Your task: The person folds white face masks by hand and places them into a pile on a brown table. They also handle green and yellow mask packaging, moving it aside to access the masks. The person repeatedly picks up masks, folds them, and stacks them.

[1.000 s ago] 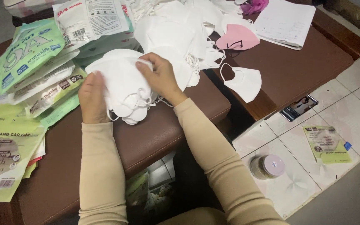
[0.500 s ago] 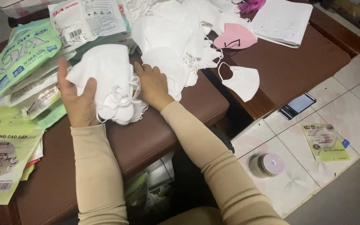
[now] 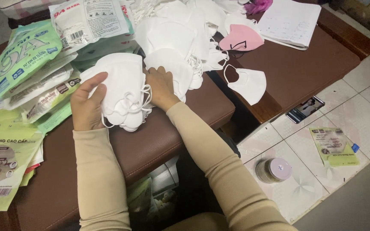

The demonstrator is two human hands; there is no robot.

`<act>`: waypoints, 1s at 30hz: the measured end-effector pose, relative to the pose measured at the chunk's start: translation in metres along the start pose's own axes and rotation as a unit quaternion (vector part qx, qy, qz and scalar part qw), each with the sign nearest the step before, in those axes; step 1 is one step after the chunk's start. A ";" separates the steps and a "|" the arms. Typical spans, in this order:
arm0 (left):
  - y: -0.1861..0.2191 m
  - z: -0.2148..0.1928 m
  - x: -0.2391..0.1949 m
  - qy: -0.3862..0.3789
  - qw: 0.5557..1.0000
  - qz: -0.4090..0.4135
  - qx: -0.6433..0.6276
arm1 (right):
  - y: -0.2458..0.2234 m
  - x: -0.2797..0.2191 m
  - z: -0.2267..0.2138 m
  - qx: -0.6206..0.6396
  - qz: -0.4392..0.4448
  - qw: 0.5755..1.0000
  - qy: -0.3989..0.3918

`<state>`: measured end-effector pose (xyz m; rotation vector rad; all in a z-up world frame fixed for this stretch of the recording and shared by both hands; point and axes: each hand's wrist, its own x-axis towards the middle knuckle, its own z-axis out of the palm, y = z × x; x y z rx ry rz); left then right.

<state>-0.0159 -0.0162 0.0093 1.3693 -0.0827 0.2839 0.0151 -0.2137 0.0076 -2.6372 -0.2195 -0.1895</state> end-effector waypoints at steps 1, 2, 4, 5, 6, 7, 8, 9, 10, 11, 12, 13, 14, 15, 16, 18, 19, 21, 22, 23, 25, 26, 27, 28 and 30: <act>-0.003 -0.001 0.002 0.001 1.000 0.000 0.000 | 0.002 0.002 0.001 0.000 -0.001 1.000 0.000; -0.005 -0.003 0.003 -0.003 1.000 -0.009 -0.024 | 0.003 0.004 0.002 -0.007 -0.001 1.000 0.002; -0.010 -0.005 0.006 -0.003 0.999 -0.016 -0.046 | 0.007 0.007 0.005 -0.012 -0.004 1.000 0.004; -0.012 -0.006 0.008 -0.005 0.997 -0.013 -0.081 | 0.011 0.009 0.008 -0.017 -0.005 1.000 0.016; -0.014 -0.011 0.008 -0.001 0.993 -0.008 -0.116 | 0.010 0.011 0.013 -0.021 -0.012 0.999 0.025; -0.018 -0.013 0.013 0.006 0.994 -0.004 -0.113 | 0.017 0.013 0.015 -0.018 -0.020 0.999 0.021; -0.021 -0.017 0.016 0.008 0.992 -0.004 -0.130 | 0.020 0.016 0.017 -0.026 -0.014 0.999 0.044; -0.023 -0.023 0.019 0.009 0.989 -0.003 -0.146 | 0.022 0.019 0.020 -0.034 -0.007 0.997 0.067; -0.024 -0.024 0.020 0.023 0.989 0.003 -0.143 | 0.020 0.017 0.010 -0.031 -0.021 0.997 0.061; -0.024 -0.026 0.021 0.021 0.986 0.005 -0.163 | 0.018 0.016 0.000 -0.019 -0.011 0.995 0.102; -0.024 -0.025 0.022 0.017 0.983 0.006 -0.182 | 0.017 0.014 -0.013 -0.007 0.001 0.990 0.143; -0.024 -0.026 0.020 0.028 0.983 0.012 -0.181 | 0.027 0.016 -0.016 -0.004 -0.011 0.990 0.138; -0.024 -0.023 0.021 0.034 0.981 0.014 -0.192 | 0.038 0.019 -0.020 0.006 0.008 0.983 0.185; -0.025 -0.020 0.022 0.040 0.978 0.015 -0.203 | 0.051 0.022 -0.025 0.016 0.028 0.973 0.230; -0.021 -0.020 0.020 0.045 0.978 0.018 -0.203 | 0.061 0.023 -0.028 0.017 0.023 0.973 0.228; -0.013 -0.017 0.016 0.054 0.989 -0.001 -0.141 | 0.084 0.023 -0.036 0.127 -0.039 0.940 0.314; -0.011 -0.017 0.014 0.057 0.988 0.001 -0.140 | 0.087 0.022 -0.040 0.128 -0.041 0.940 0.312; -0.008 -0.014 0.013 0.074 0.996 0.018 -0.049 | 0.097 0.019 -0.050 0.152 -0.064 0.918 0.362; -0.010 -0.013 0.014 0.074 0.996 0.019 -0.049 | 0.100 0.018 -0.053 0.152 -0.065 0.917 0.362; -0.012 -0.013 0.014 0.077 0.997 0.021 -0.024 | 0.102 0.017 -0.055 0.160 -0.056 0.921 0.351; -0.011 -0.010 0.012 0.080 0.997 0.023 0.000 | 0.104 0.014 -0.059 0.168 -0.047 0.924 0.340; -0.008 -0.008 0.010 0.078 0.997 0.021 0.019 | 0.103 0.012 -0.061 0.166 -0.082 0.907 0.378; -0.005 -0.005 0.008 0.076 0.996 0.019 0.038 | 0.102 0.010 -0.063 0.163 -0.118 0.888 0.415; 0.000 -0.001 0.006 0.074 0.996 0.018 0.038 | 0.091 0.004 -0.071 0.162 -0.116 0.887 0.416; 0.011 0.004 0.002 0.065 0.996 -0.004 0.068 | 0.067 -0.007 -0.087 0.296 -0.167 0.839 0.424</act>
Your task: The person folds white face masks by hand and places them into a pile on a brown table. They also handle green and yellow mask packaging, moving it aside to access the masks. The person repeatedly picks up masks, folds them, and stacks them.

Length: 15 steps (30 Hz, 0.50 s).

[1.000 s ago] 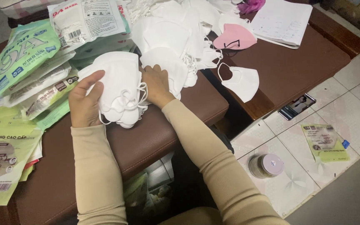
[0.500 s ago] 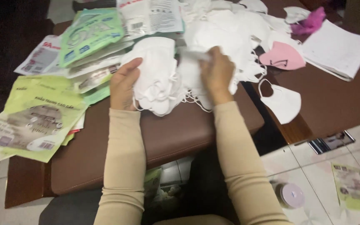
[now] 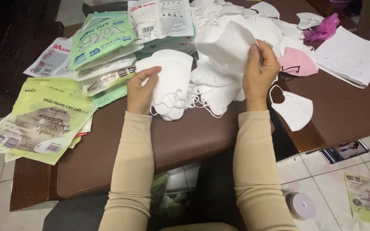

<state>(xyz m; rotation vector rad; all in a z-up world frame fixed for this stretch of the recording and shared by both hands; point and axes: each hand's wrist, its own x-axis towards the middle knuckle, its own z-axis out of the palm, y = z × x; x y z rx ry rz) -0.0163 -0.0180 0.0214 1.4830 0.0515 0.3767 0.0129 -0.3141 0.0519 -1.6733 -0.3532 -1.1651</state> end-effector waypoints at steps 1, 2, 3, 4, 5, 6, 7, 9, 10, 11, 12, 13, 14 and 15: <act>-0.003 0.002 0.000 0.001 1.000 0.000 0.000 | -0.002 -0.001 -0.002 0.001 0.000 1.000 0.000; -0.006 0.003 0.001 0.000 1.000 0.007 -0.026 | -0.003 -0.002 -0.003 0.053 0.054 0.995 -0.061; -0.009 0.004 0.001 -0.002 0.999 0.014 -0.051 | -0.005 -0.003 -0.004 0.105 0.107 0.981 -0.122; -0.009 0.006 0.000 0.001 0.999 0.015 -0.051 | -0.002 -0.009 0.007 0.107 0.106 0.981 -0.124; -0.009 0.008 -0.001 -0.014 0.998 -0.003 -0.056 | 0.001 -0.015 0.017 0.122 0.137 0.970 -0.160; -0.009 0.010 -0.003 -0.031 0.998 -0.021 -0.060 | 0.004 -0.022 0.028 0.137 0.167 0.957 -0.195; -0.010 0.013 -0.006 -0.028 0.998 -0.020 -0.060 | 0.001 -0.030 0.039 0.139 0.166 0.956 -0.197; -0.010 0.019 -0.013 -0.077 0.986 -0.077 -0.128 | -0.005 -0.045 0.061 0.099 0.152 0.950 -0.252; -0.015 0.016 -0.009 -0.076 0.986 -0.076 -0.127 | -0.006 -0.048 0.068 0.101 0.152 0.950 -0.253; -0.020 0.013 -0.005 -0.090 0.988 -0.088 -0.093 | -0.007 -0.051 0.074 0.078 0.175 0.953 -0.234; -0.025 0.010 -0.001 -0.104 0.988 -0.101 -0.059 | -0.008 -0.053 0.080 0.055 0.197 0.955 -0.214; -0.036 0.005 0.008 -0.103 0.988 -0.101 -0.059 | -0.009 -0.052 0.079 0.056 0.196 0.955 -0.215; -0.048 0.001 0.016 -0.073 0.989 -0.103 -0.076 | -0.010 -0.051 0.077 0.047 0.207 0.962 -0.169; -0.060 -0.004 0.024 -0.044 0.989 -0.106 -0.094 | -0.011 -0.050 0.075 0.038 0.217 0.968 -0.122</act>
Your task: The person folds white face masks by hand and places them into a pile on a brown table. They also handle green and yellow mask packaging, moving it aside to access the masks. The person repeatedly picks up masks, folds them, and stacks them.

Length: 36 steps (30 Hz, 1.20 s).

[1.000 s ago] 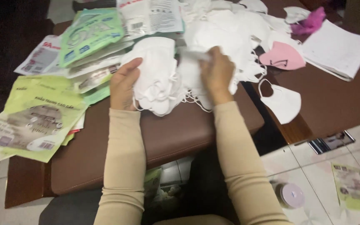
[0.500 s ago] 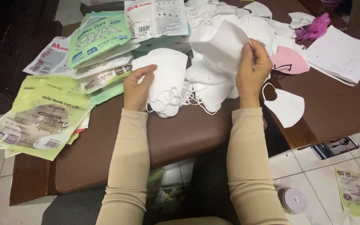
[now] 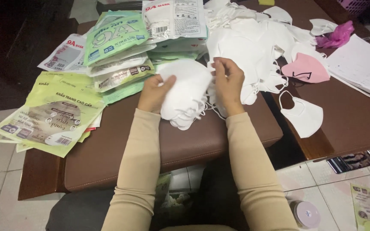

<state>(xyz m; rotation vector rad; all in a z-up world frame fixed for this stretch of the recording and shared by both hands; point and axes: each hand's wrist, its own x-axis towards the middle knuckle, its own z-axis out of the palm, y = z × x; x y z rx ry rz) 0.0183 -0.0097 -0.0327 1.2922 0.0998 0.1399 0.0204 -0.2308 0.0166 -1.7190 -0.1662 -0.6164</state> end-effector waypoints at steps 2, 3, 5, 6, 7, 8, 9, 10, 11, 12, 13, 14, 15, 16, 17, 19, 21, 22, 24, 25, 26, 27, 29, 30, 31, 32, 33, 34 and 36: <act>0.024 -0.002 -0.012 0.014 0.999 0.005 -0.041 | 0.041 0.010 0.003 -0.052 -0.044 0.997 -0.048; 0.036 -0.002 -0.019 0.026 0.996 0.008 -0.080 | 0.062 0.014 0.003 -0.104 -0.086 0.986 -0.094; 0.041 -0.004 -0.022 0.025 0.994 0.013 -0.105 | 0.061 0.004 0.015 -0.177 -0.077 0.965 -0.176; 0.043 -0.003 -0.024 0.024 0.991 0.018 -0.129 | 0.060 -0.001 0.020 -0.247 -0.067 0.932 -0.257; 0.044 -0.004 -0.022 0.018 0.991 0.015 -0.128 | 0.049 -0.004 0.025 -0.249 -0.063 0.933 -0.251; 0.044 -0.004 -0.020 0.017 0.992 0.025 -0.124 | 0.039 -0.007 0.029 -0.287 -0.023 0.919 -0.270; 0.043 0.000 -0.018 0.011 0.992 0.030 -0.119 | 0.031 -0.010 0.028 -0.326 0.023 0.902 -0.283; 0.043 -0.003 -0.019 -0.001 0.993 0.022 -0.119 | 0.040 -0.008 0.034 -0.331 0.032 0.903 -0.273; 0.041 -0.003 -0.019 0.000 0.993 0.027 -0.118 | 0.050 -0.005 0.036 -0.338 0.027 0.898 -0.279; 0.039 -0.002 -0.018 0.001 0.993 0.031 -0.118 | 0.061 -0.002 0.036 -0.345 0.022 0.894 -0.285; 0.046 0.003 -0.025 -0.016 0.993 0.020 -0.118 | 0.073 -0.002 0.040 -0.352 0.035 0.895 -0.272; 0.052 0.008 -0.032 -0.010 0.995 0.028 -0.095 | 0.085 0.000 0.043 -0.348 0.031 0.899 -0.264; 0.060 0.011 -0.037 -0.002 0.997 0.038 -0.073 | 0.098 0.002 0.048 -0.343 0.024 0.903 -0.257; 0.054 0.008 -0.034 -0.018 0.997 0.031 -0.071 | 0.084 -0.001 0.040 -0.348 0.035 0.904 -0.245; 0.050 0.003 -0.031 -0.008 0.997 0.045 -0.068 | 0.068 -0.003 0.037 -0.342 0.035 0.911 -0.229; 0.043 -0.006 -0.024 -0.004 0.996 0.057 -0.064 | 0.039 0.000 0.025 -0.338 0.039 0.917 -0.209; 0.038 -0.018 -0.015 0.107 0.993 0.034 -0.047 | 0.012 0.009 0.008 -0.302 0.071 0.932 -0.188; 0.043 -0.012 -0.018 0.105 0.993 0.034 -0.047 | 0.011 0.013 -0.004 -0.302 0.071 0.932 -0.186; 0.051 -0.003 -0.027 0.115 0.989 0.079 -0.049 | 0.007 0.019 -0.026 -0.338 -0.103 0.935 -0.029; 0.049 -0.004 -0.025 0.115 0.989 0.079 -0.050 | 0.005 0.023 -0.035 -0.338 -0.104 0.935 -0.029; 0.047 -0.005 -0.023 0.112 0.987 0.105 -0.038 | 0.003 0.026 -0.044 -0.256 -0.137 0.957 0.030; 0.045 -0.006 -0.021 0.109 0.985 0.131 -0.027 | 0.002 0.030 -0.053 -0.171 -0.169 0.967 0.087; 0.035 -0.006 -0.018 0.103 0.985 0.137 0.021 | -0.017 0.025 -0.072 -0.049 -0.139 0.988 0.039; 0.030 -0.007 -0.016 0.096 0.983 0.142 0.070 | -0.026 0.022 -0.081 0.074 -0.106 0.992 -0.009; 0.028 -0.004 -0.016 0.097 0.983 0.142 0.070 | -0.027 0.021 -0.080 0.074 -0.106 0.992 -0.010; 0.026 -0.001 -0.016 0.085 0.986 0.105 0.100 | -0.027 0.020 -0.080 0.115 -0.083 0.987 -0.078; 0.025 0.002 -0.016 0.072 0.986 0.069 0.130 | -0.028 0.020 -0.080 0.155 -0.061 0.975 -0.146; 0.019 0.002 -0.013 0.073 0.986 0.069 0.130 | -0.018 0.020 -0.071 0.155 -0.061 0.975 -0.147; 0.007 -0.001 -0.008 0.022 0.996 0.055 0.067 | 0.002 0.018 -0.051 0.103 -0.074 0.981 -0.144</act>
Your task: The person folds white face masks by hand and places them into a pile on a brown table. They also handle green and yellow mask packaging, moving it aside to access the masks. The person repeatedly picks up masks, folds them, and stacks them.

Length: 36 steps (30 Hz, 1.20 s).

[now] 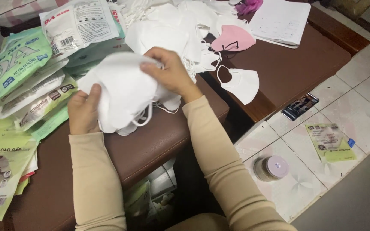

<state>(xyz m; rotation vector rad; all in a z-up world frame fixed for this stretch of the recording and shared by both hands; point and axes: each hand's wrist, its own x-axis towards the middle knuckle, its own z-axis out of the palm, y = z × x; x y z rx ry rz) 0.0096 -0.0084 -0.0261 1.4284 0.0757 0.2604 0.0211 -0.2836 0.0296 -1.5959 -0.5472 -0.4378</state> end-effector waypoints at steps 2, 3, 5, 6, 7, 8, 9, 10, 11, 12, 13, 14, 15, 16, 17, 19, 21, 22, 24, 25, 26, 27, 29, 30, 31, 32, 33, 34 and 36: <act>0.004 0.008 -0.004 -0.001 1.000 -0.015 -0.007 | 0.001 0.001 0.010 -0.054 0.035 0.998 -0.013; 0.007 0.011 -0.006 -0.002 0.999 -0.031 -0.014 | 0.001 0.002 0.016 -0.108 0.071 0.991 -0.027; 0.034 0.027 -0.026 -0.001 0.998 -0.039 -0.050 | 0.005 0.002 0.021 -0.113 0.060 0.991 -0.037; 0.048 0.034 -0.036 -0.002 0.995 -0.048 -0.086 | 0.006 0.002 0.024 -0.119 0.050 0.991 -0.045; 0.033 0.031 -0.026 0.004 0.995 -0.046 -0.085 | 0.009 0.002 0.024 -0.116 0.048 0.991 -0.049; 0.018 0.027 -0.016 0.003 0.996 -0.044 -0.075 | 0.012 0.003 0.024 -0.133 0.033 0.990 -0.043; 0.003 0.020 -0.007 0.006 0.997 -0.041 -0.065 | 0.015 0.004 0.027 -0.148 0.015 0.988 -0.041; -0.004 0.018 -0.001 0.016 0.997 -0.038 -0.064 | 0.014 0.003 0.025 -0.142 0.012 0.989 -0.049; -0.009 0.013 0.004 0.003 0.999 -0.026 -0.044 | 0.013 0.003 0.024 -0.146 0.014 0.988 -0.043; -0.014 0.007 0.009 -0.010 1.000 -0.013 -0.024 | 0.012 0.003 0.024 -0.149 0.015 0.988 -0.037; -0.003 0.007 0.005 0.003 1.000 -0.009 -0.024 | 0.023 0.005 0.020 -0.142 0.010 0.989 -0.048; 0.008 0.007 0.001 0.028 0.999 -0.014 -0.041 | 0.034 0.007 0.015 -0.130 0.030 0.991 -0.013; 0.019 0.010 -0.003 0.049 0.997 -0.019 -0.058 | 0.046 0.009 0.007 -0.120 0.052 0.991 0.026; 0.018 0.006 0.000 0.058 0.997 -0.016 -0.058 | 0.053 0.013 -0.001 -0.115 0.048 0.992 0.018; 0.017 0.004 0.004 0.078 0.995 -0.015 -0.061 | 0.061 0.016 -0.012 -0.163 0.047 0.977 0.125; 0.020 0.003 0.003 0.101 0.993 -0.011 -0.065 | 0.066 0.019 -0.025 -0.207 0.042 0.951 0.227; 0.029 0.008 -0.005 0.108 0.991 -0.022 -0.069 | 0.061 0.016 -0.032 -0.170 0.055 0.932 0.315; 0.031 0.009 -0.006 0.111 0.991 -0.021 -0.069 | 0.042 0.015 -0.027 -0.168 0.054 0.933 0.313; 0.035 0.012 -0.007 0.102 0.991 -0.030 -0.078 | 0.002 0.012 -0.020 0.090 0.097 0.925 0.357; 0.037 0.013 -0.007 0.104 0.991 -0.028 -0.078 | -0.001 0.010 -0.021 0.091 0.096 0.925 0.356; 0.038 0.014 -0.008 0.105 0.991 -0.030 -0.080 | -0.004 0.008 -0.021 0.125 0.089 0.932 0.328; 0.039 0.015 -0.009 0.106 0.991 -0.032 -0.081 | -0.006 0.005 -0.021 0.158 0.082 0.937 0.299; 0.034 0.013 -0.004 0.105 0.991 -0.030 -0.080 | -0.019 -0.010 -0.024 0.097 0.135 0.971 0.173; 0.031 0.013 -0.002 0.102 0.991 -0.029 -0.079 | -0.025 -0.017 -0.026 0.033 0.183 0.982 0.042; 0.031 0.012 -0.003 0.103 0.991 -0.029 -0.080 | -0.019 -0.017 -0.027 0.033 0.183 0.982 0.041; 0.032 0.012 -0.003 0.099 0.992 -0.033 -0.076 | -0.013 -0.016 -0.028 -0.117 0.219 0.968 -0.027; 0.033 0.013 -0.004 0.096 0.992 -0.037 -0.072 | -0.008 -0.015 -0.030 -0.265 0.248 0.927 -0.093; 0.034 0.012 -0.005 0.097 0.992 -0.036 -0.073 | -0.020 -0.017 -0.024 -0.265 0.247 0.927 -0.093; 0.036 0.013 -0.007 0.099 0.991 -0.040 -0.079 | -0.045 -0.018 -0.012 -0.378 0.289 0.866 -0.150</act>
